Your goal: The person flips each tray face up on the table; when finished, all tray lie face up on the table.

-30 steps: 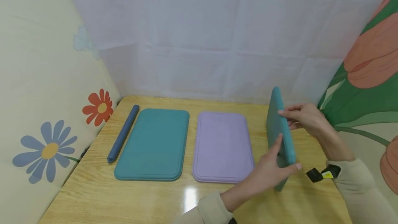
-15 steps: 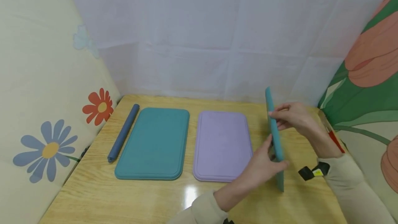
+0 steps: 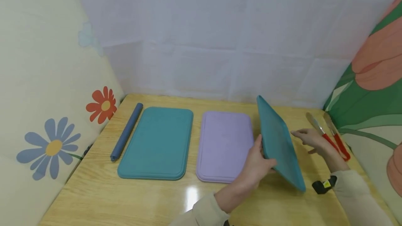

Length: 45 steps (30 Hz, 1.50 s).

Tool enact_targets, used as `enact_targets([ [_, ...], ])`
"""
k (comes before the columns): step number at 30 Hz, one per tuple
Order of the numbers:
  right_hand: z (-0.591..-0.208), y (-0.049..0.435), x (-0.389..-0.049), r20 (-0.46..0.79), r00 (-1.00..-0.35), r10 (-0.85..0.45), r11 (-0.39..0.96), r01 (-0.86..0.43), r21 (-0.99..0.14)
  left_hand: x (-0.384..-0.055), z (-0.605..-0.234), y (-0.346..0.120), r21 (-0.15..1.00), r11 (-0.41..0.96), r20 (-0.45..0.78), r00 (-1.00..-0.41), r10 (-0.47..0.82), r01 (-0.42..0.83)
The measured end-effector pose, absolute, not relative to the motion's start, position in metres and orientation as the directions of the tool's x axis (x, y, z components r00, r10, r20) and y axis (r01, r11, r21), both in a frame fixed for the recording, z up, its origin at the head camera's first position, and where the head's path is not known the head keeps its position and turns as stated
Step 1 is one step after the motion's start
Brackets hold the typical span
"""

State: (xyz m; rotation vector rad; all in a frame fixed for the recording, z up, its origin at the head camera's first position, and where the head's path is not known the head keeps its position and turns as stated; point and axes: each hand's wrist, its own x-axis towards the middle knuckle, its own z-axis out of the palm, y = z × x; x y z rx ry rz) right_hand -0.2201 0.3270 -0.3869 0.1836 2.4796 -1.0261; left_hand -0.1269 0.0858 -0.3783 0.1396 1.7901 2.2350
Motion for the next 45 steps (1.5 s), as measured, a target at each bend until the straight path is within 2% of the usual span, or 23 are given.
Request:
enact_targets([
  [5, -0.403, 0.343, -0.213, -0.510, -0.859, -0.050, 0.692, 0.338, -0.638, -0.128, -0.382, 0.084, 0.962, -0.228, -0.089, -0.963, 0.255, -0.149],
  [12, -0.410, 0.347, -0.208, -0.475, -0.876, -0.081, 0.650, 0.314, -0.692, -0.128, -0.381, 0.083, 0.939, -0.296, -0.091, -0.956, 0.279, -0.176],
  [19, -0.414, 0.349, -0.209, -0.446, -0.891, -0.077, 0.664, 0.288, -0.690, -0.126, -0.383, 0.083, 0.909, -0.351, -0.104, -0.939, 0.327, -0.223],
  [35, -0.419, 0.363, -0.200, -0.331, -0.942, -0.048, 0.710, 0.201, -0.675, -0.150, -0.402, 0.073, 0.959, -0.146, -0.161, -0.892, 0.422, -0.242],
  [45, -0.425, 0.375, -0.195, -0.311, -0.947, -0.082, 0.728, 0.156, -0.668, -0.167, -0.415, 0.074, 0.965, -0.056, -0.213, -0.890, 0.404, -0.256],
])
